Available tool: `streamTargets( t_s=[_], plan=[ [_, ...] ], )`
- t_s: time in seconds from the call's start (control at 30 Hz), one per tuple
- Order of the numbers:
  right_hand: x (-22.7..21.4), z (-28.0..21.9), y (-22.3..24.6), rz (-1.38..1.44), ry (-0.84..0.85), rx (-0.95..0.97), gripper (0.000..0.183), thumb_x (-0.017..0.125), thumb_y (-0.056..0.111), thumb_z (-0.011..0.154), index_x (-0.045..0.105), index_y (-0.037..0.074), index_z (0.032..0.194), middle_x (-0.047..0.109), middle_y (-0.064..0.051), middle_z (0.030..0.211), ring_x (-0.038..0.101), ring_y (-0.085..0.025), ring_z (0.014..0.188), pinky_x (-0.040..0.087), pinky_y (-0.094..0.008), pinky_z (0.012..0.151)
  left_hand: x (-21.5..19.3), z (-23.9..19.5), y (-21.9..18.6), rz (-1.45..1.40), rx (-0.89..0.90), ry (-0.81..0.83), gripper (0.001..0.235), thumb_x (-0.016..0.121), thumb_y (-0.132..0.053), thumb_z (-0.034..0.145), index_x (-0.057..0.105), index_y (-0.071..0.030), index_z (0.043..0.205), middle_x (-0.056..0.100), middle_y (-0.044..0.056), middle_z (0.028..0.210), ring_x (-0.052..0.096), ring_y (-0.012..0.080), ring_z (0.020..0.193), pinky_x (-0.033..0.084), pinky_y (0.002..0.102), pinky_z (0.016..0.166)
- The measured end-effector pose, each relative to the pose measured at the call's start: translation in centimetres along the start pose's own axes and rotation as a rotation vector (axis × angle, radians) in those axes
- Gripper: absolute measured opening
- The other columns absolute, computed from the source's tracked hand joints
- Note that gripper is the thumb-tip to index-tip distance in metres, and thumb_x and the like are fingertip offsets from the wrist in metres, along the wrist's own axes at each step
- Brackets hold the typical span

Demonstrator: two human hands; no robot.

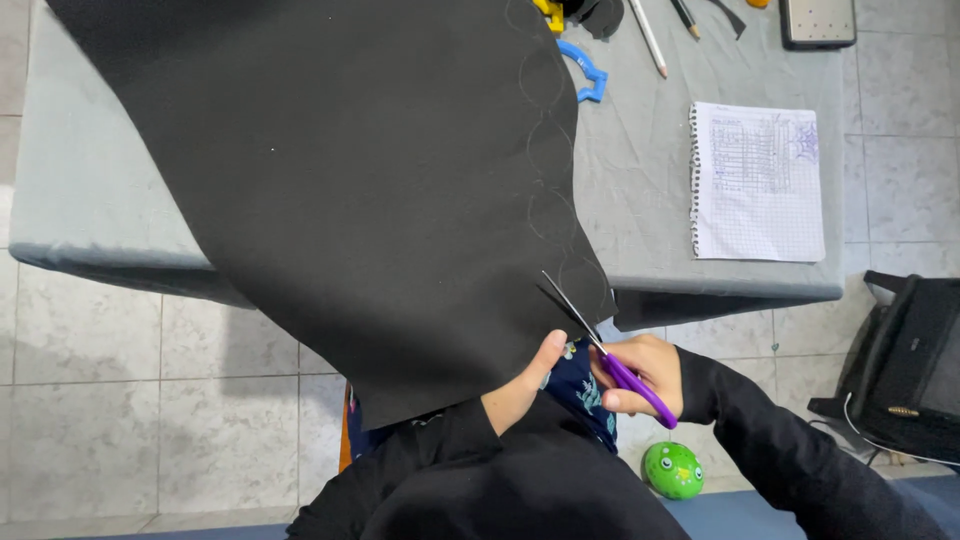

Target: The person uses purple scissors to cut shapes from a large sheet of black foam. They first cut a long strip from the main sheet, then proceed to cut out individual circular and oval shapes from that strip, placing the finished pieces on the table.

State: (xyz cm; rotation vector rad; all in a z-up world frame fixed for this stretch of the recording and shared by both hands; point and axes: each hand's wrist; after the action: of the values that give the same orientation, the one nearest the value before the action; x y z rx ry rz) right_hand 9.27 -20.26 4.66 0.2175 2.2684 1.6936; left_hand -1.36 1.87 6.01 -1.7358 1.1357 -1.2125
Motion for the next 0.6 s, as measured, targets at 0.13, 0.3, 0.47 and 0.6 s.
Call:
streamTargets(
  t_s=[0.13,0.3,0.47,0.6],
  plan=[
    [0.8,0.2,-0.5,0.024,-0.018,-0.017,0.043,0.078,0.047,0.088,0.058,0.014,0.069,0.064,-0.001,0.045,0.07,-0.015,0.036,0.054,-0.025,0.038,-1.3,0.5,2.5,-0.054,0.126,0.327,0.034,0.043,-0.002,0.11,0.061,0.02,0.127,0.066,0.027,0.133,0.067,0.021,0.116,0.049,0.025,0.113],
    [2.7,-0.2,-2.1,0.159,-0.084,-0.039,0.038,0.078,0.039,0.09,0.061,0.012,0.07,0.065,-0.005,0.044,0.069,-0.016,0.035,0.055,-0.026,0.037,-3.7,1.0,5.4,-0.135,0.128,0.485,0.035,0.039,-0.001,0.112,0.059,0.02,0.131,0.062,0.027,0.138,0.066,0.0209,0.118,0.048,0.023,0.112],
    [4.0,0.9,-3.8,0.135,-0.131,-0.113,0.043,0.072,0.049,0.091,0.062,0.011,0.075,0.067,-0.002,0.047,0.071,-0.015,0.038,0.054,-0.026,0.038,0.4,-1.0,1.1,0.18,-0.114,0.145,0.044,0.047,-0.049,0.103,0.074,-0.025,0.079,0.076,-0.008,0.095,0.068,0.0061,0.099,0.038,0.021,0.112],
    [5.1,1.0,-4.3,0.261,-0.17,-0.146,0.038,0.068,0.041,0.096,0.061,0.008,0.079,0.064,-0.004,0.051,0.07,-0.015,0.038,0.055,-0.026,0.038,0.6,-1.2,2.1,0.273,-0.042,0.043,0.046,0.05,-0.048,0.103,0.075,-0.026,0.07,0.076,-0.01,0.086,0.069,0.005,0.095,0.04,0.019,0.11]
  ],
)
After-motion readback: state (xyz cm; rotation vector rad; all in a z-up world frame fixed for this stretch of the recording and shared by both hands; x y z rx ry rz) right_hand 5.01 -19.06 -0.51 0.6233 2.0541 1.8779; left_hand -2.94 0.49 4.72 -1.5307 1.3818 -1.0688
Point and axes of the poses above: each hand's wrist, its own z-axis towards the middle knuckle, its own x-axis out of the palm, y = z × x
